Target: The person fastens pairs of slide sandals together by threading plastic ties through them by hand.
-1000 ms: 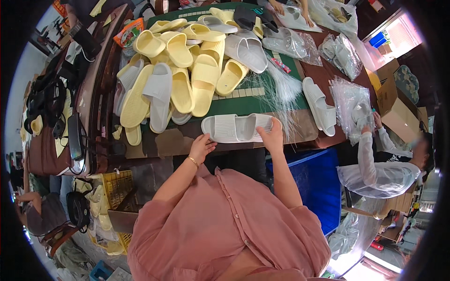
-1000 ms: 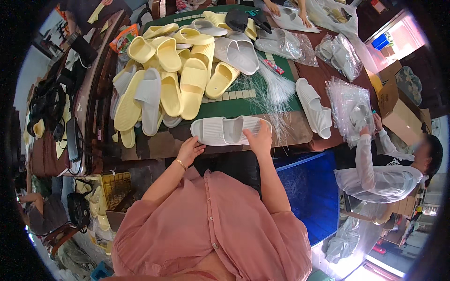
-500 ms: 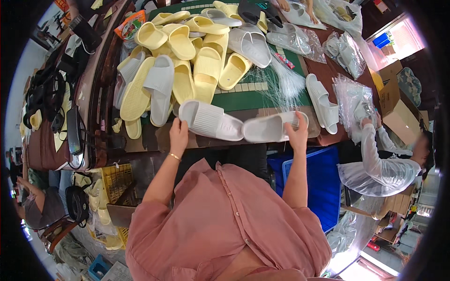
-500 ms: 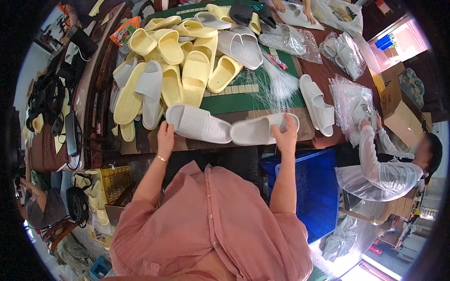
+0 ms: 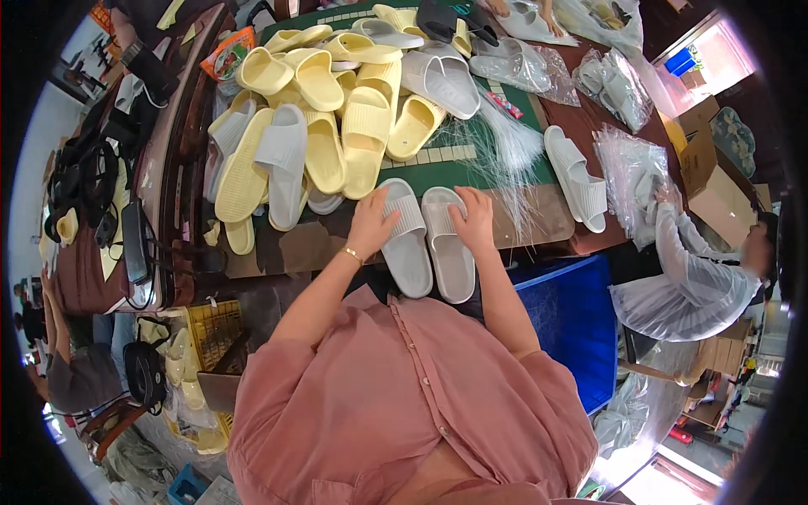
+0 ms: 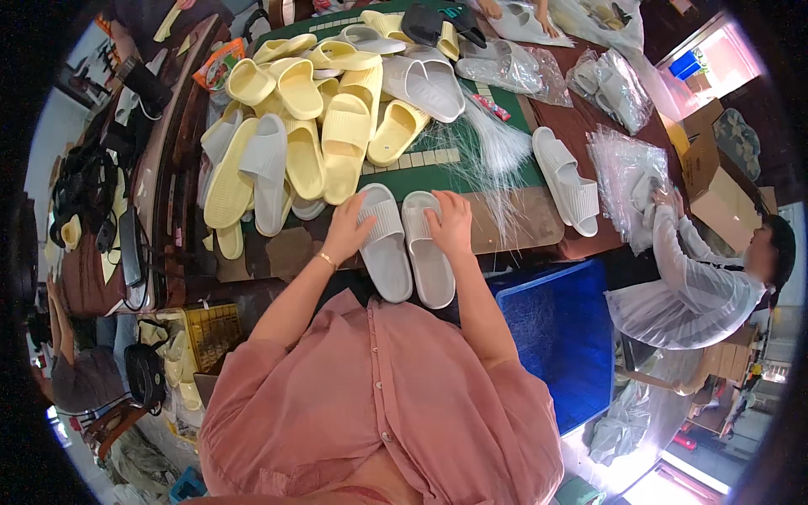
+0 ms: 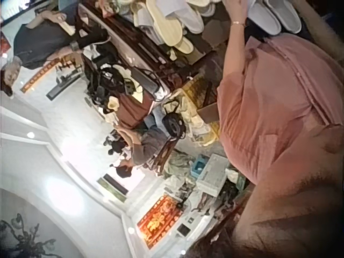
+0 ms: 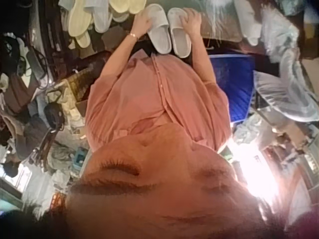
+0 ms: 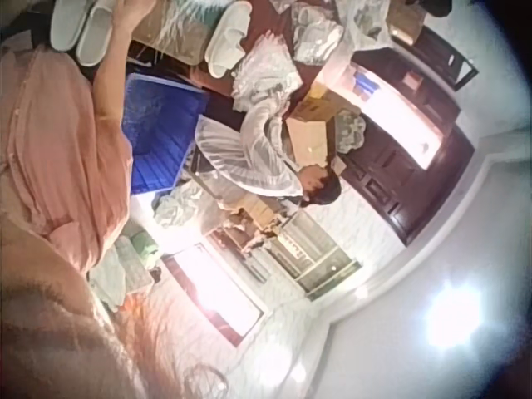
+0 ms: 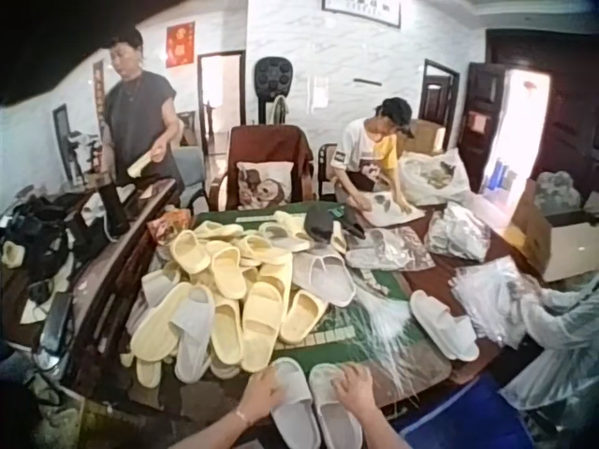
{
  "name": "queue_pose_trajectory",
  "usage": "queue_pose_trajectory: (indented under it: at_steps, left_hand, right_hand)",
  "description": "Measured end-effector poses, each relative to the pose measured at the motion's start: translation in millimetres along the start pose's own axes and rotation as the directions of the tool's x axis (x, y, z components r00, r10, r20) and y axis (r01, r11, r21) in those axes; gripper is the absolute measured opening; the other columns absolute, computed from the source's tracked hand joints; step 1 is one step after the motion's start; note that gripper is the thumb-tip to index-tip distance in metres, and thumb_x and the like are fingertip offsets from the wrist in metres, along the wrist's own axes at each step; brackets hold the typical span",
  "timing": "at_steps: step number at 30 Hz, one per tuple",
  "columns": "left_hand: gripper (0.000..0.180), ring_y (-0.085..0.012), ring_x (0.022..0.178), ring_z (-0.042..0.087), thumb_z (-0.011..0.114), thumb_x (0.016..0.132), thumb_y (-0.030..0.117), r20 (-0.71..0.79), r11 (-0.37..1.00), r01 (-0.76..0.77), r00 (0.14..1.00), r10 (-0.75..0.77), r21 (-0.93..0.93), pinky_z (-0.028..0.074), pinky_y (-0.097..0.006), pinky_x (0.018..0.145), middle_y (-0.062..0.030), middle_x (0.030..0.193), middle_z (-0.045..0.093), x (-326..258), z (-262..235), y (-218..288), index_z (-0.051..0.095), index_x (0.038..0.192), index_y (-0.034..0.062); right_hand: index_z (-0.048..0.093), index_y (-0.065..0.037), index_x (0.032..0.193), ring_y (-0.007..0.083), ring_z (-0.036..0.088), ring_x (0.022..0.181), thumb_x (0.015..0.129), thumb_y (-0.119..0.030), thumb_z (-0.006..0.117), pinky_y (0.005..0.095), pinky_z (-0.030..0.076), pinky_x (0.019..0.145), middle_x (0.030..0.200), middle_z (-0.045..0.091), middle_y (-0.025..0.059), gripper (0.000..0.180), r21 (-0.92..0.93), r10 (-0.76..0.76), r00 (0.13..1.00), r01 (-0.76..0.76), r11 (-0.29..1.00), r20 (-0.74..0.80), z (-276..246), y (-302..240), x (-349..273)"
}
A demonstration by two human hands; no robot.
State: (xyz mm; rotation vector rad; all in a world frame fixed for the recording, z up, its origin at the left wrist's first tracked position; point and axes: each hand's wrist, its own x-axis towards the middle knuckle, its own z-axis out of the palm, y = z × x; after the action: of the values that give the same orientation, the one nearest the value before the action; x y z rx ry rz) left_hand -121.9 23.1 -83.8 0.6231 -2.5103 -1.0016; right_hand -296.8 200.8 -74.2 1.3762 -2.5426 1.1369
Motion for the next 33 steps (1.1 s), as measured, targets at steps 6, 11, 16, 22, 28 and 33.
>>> queue_pose_trajectory:
  at_steps: [6,11,16,22,28,33]
  left_hand:
    - [0.068,-0.0397,0.124,0.038,0.067,0.079,0.034,0.003,0.991,0.117,0.993,-0.117,0.068,0.034,-0.045,0.102,-0.0223,0.136,0.038,-44.4,12.9,1.7,0.041,0.134,0.0033]
    - [0.062,-0.0403,0.122,0.04,0.067,0.077,0.023,0.12,0.995,0.087,0.989,-0.091,0.041,0.037,-0.043,0.101,-0.0197,0.141,0.035,-44.5,9.4,1.1,0.044,0.133,0.0102]
    - [0.057,-0.0393,0.12,0.043,0.065,0.075,0.01,0.162,0.998,0.042,0.985,-0.051,0.057,0.039,-0.042,0.1,-0.0188,0.14,0.037,-40.0,2.1,-8.9,0.047,0.129,0.0092]
    - [0.057,-0.0387,0.119,0.044,0.068,0.075,0.014,0.148,0.999,0.015,0.989,-0.021,0.041,0.039,-0.042,0.099,-0.0185,0.138,0.039,-43.4,-3.4,-5.4,0.048,0.129,0.0081]
    - [0.053,-0.0363,0.118,0.044,0.069,0.075,0.015,0.026,0.999,0.038,0.999,-0.038,0.024,0.039,-0.041,0.098,-0.0168,0.132,0.044,-53.5,-6.7,7.0,0.051,0.124,0.0073]
    - [0.047,-0.0349,0.116,0.046,0.068,0.076,0.013,-0.028,0.997,0.079,0.997,-0.079,0.0,0.038,-0.04,0.098,-0.0164,0.127,0.048,-60.1,-4.0,8.6,0.053,0.12,0.006]
  right_hand:
    - [0.053,-0.002,0.118,0.036,0.048,0.106,0.08,-0.022,0.064,0.0448,0.037,0.093,0.114,0.054,0.0189,0.044,0.006,0.193,0.972,-0.194,0.981,-0.131,13.7,9.1,-52.4]
    - [0.051,0.0,0.119,0.0359,0.047,0.107,0.085,-0.024,0.06,0.0442,0.035,0.095,0.115,0.054,0.0197,0.043,0.182,0.438,0.884,-0.41,0.894,-0.161,35.4,2.5,-66.3]
    - [0.052,0.001,0.117,0.0347,0.05,0.104,0.087,-0.022,0.058,0.0428,0.039,0.092,0.111,0.055,0.0205,0.039,0.333,0.623,0.769,-0.556,0.762,-0.142,48.3,11.6,-53.0]
    - [0.056,0.002,0.111,0.0331,0.052,0.099,0.086,-0.02,0.059,0.0413,0.042,0.088,0.104,0.057,0.0198,0.034,0.381,0.579,0.801,-0.493,0.782,-0.153,44.2,16.1,-50.4]
    - [0.058,0.0,0.098,0.0341,0.054,0.087,0.077,-0.014,0.063,0.043,0.045,0.079,0.093,0.058,0.0182,0.026,0.016,0.472,0.796,-0.505,0.863,-0.38,-4.4,56.3,-46.6]
    - [0.059,-0.006,0.093,0.0342,0.058,0.087,0.076,-0.022,0.064,0.0446,0.048,0.074,0.091,0.059,0.015,0.024,-0.253,0.545,0.742,-0.655,0.712,-0.391,-32.5,75.5,-55.9]
